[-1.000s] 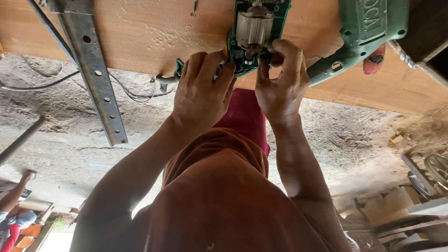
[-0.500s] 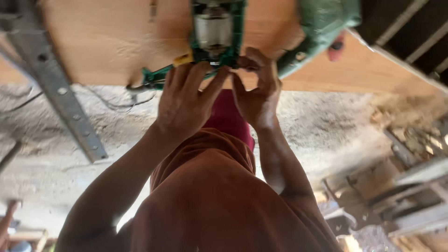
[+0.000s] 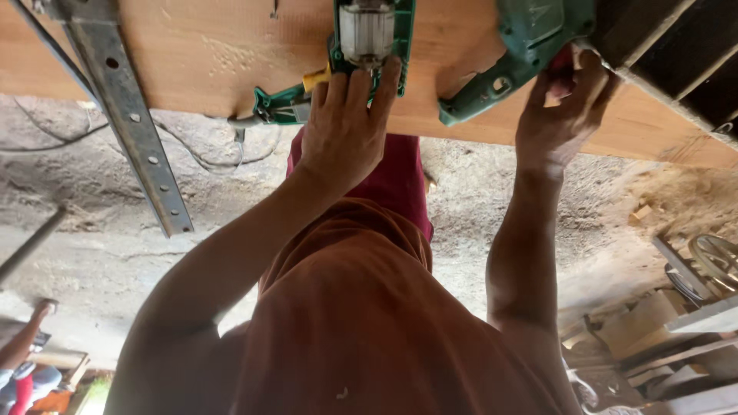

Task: The person disassembles a green handheld power tool on a wooden workbench, removes a small internal component, and then reassembles the tool using a screwdriver. The person handles the tool body, screws, and internal parts during the process.

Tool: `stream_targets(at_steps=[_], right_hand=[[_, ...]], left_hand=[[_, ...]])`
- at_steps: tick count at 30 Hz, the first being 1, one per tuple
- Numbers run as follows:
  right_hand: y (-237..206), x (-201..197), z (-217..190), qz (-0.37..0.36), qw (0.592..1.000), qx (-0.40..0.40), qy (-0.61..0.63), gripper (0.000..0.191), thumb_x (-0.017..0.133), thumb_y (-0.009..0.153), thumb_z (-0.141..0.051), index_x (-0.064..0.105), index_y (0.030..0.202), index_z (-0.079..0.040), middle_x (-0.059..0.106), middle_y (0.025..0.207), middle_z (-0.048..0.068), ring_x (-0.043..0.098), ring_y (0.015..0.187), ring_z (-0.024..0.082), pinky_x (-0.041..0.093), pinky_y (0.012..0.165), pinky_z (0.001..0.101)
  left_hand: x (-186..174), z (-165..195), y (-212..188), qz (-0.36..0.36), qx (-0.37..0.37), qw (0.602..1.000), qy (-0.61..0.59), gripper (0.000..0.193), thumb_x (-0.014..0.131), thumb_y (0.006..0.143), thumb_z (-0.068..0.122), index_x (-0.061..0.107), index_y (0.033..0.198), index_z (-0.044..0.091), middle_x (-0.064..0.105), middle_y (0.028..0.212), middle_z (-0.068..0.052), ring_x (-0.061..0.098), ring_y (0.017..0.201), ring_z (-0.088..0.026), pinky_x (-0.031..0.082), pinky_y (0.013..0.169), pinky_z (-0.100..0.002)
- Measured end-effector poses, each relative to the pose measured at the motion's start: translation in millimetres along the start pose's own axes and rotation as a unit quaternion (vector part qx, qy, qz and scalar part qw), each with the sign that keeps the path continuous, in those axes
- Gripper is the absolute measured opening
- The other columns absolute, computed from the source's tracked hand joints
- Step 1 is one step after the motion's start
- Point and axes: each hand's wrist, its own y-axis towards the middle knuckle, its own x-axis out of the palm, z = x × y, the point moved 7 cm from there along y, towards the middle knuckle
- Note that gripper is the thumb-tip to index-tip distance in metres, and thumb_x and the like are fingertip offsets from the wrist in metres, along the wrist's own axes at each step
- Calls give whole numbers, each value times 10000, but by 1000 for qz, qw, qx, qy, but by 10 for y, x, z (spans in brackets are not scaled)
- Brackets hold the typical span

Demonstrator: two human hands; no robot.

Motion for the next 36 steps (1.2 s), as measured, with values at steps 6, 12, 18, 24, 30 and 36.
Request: stream_targets(at_steps=[6, 12, 18, 24, 30, 36], right_hand=[[-147, -418, -90, -7, 996, -56, -72, 407, 552, 913, 142, 599, 1306, 45, 695, 1118, 161, 707, 917, 215, 629, 707, 262], [-196, -1345, -316, -5, 999, -4, 40, 255, 553, 1077, 133, 624, 1307, 50, 776, 1131, 206, 662, 753, 145, 472, 497, 214], [53, -1209, -979, -165, 968, -105, 160, 206, 780, 1066, -38, 717, 1251, 29, 763, 971, 90, 640, 650, 105, 484, 496, 203], [292, -753, -1454, -235, 947, -196, 95, 193, 811, 1073, -63, 693, 1205, 13, 721, 887, 71, 685, 765, 139, 558, 617, 227], [503, -694, -1806, -252, 935, -248, 35, 197, 832, 1086, -150, 704, 1186, -39, 642, 871, 41, 633, 733, 143, 531, 635, 284], [590, -742, -2078, -248, 922, -296, -26, 188, 853, 1077, -170, 703, 1120, -64, 623, 854, 52, 610, 726, 148, 502, 581, 281]], left_hand=[[10, 58, 71, 16, -28, 999, 27, 586, 698, 927, 110, 505, 1480, 75, 491, 1079, -108, 516, 924, -262, 463, 774, -419], [-33, 99, 36, 63, -5, 998, -11, 239, 700, 953, 84, 597, 1168, 108, 470, 1005, -70, 509, 887, -228, 452, 753, -395], [-10, 63, -148, 61, -1, 996, -70, 148, 740, 984, 99, 620, 1069, 87, 453, 966, -48, 490, 853, -212, 437, 763, -395], [-16, 75, -177, 83, -8, 995, -61, 170, 728, 950, 125, 618, 1075, 92, 464, 992, -60, 501, 891, -228, 435, 791, -402], [-22, 76, -204, 84, -12, 995, -60, 167, 704, 980, 148, 630, 1113, 79, 490, 1039, -65, 512, 934, -228, 444, 840, -399], [47, 56, -231, 86, -12, 994, -66, 177, 700, 973, 163, 638, 1118, 85, 514, 1073, -72, 524, 966, -229, 449, 875, -396]])
